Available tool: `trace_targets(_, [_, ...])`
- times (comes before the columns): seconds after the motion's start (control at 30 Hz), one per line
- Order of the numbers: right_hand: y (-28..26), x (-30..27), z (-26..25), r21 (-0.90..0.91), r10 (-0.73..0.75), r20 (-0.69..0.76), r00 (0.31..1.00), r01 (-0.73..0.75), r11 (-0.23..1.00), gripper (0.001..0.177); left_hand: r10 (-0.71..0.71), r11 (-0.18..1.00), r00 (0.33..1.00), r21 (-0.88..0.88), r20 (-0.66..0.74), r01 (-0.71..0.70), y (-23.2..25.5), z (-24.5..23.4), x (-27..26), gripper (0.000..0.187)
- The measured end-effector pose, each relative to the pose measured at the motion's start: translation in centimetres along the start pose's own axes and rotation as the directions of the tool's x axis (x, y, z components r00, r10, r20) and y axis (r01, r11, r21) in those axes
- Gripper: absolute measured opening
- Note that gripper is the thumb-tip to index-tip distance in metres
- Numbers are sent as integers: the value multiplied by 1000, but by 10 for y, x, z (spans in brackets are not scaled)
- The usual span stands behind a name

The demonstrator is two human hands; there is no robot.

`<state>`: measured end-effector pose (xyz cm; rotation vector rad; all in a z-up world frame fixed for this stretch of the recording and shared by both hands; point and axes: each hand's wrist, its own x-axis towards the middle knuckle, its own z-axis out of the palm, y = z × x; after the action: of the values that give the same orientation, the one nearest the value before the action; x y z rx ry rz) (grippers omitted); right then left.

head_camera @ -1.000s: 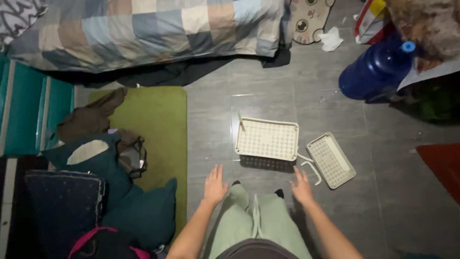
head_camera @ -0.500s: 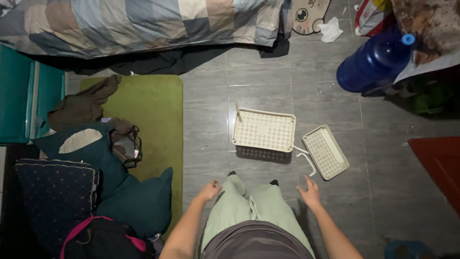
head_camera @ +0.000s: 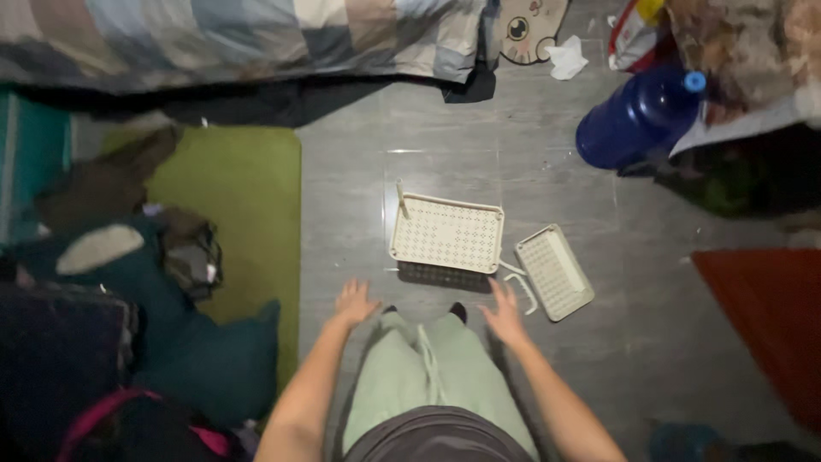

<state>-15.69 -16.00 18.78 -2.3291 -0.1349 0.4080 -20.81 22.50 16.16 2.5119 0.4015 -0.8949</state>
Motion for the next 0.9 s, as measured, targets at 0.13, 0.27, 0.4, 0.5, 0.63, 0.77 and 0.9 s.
trace_targets(0.13, [0,60,-3,-37,-30,88,996,33,999,85,53,997,988,-48,-146,-61,43,3,28,90])
trace_targets(0.27, [-1,114,-2,-107,56,138,989,-41,993,82,116,990,949,-42,-294,-134,81,5,35,84])
trace_targets(0.4, [-16,169,13,-56,27,139,990,-19,998,82,143,976,927,-104,-346,-189,107,-29,56,76])
trace_targets(0.5, [-35,214,31,81,104,165,981,-119,990,81,255,957,841,0,-477,-290,111,-69,83,79])
trace_targets(0.63, [-41,258,48,191,155,130,979,-178,965,75,227,970,847,35,-481,-240,117,-107,142,74])
trace_targets(0.77, [-53,289,81,221,248,171,953,-283,933,73,289,957,843,118,-453,-264,115,-112,210,69])
trace_targets(0.9, [-66,315,117,210,245,220,944,-291,933,69,362,930,835,97,-414,-354,112,-89,264,75])
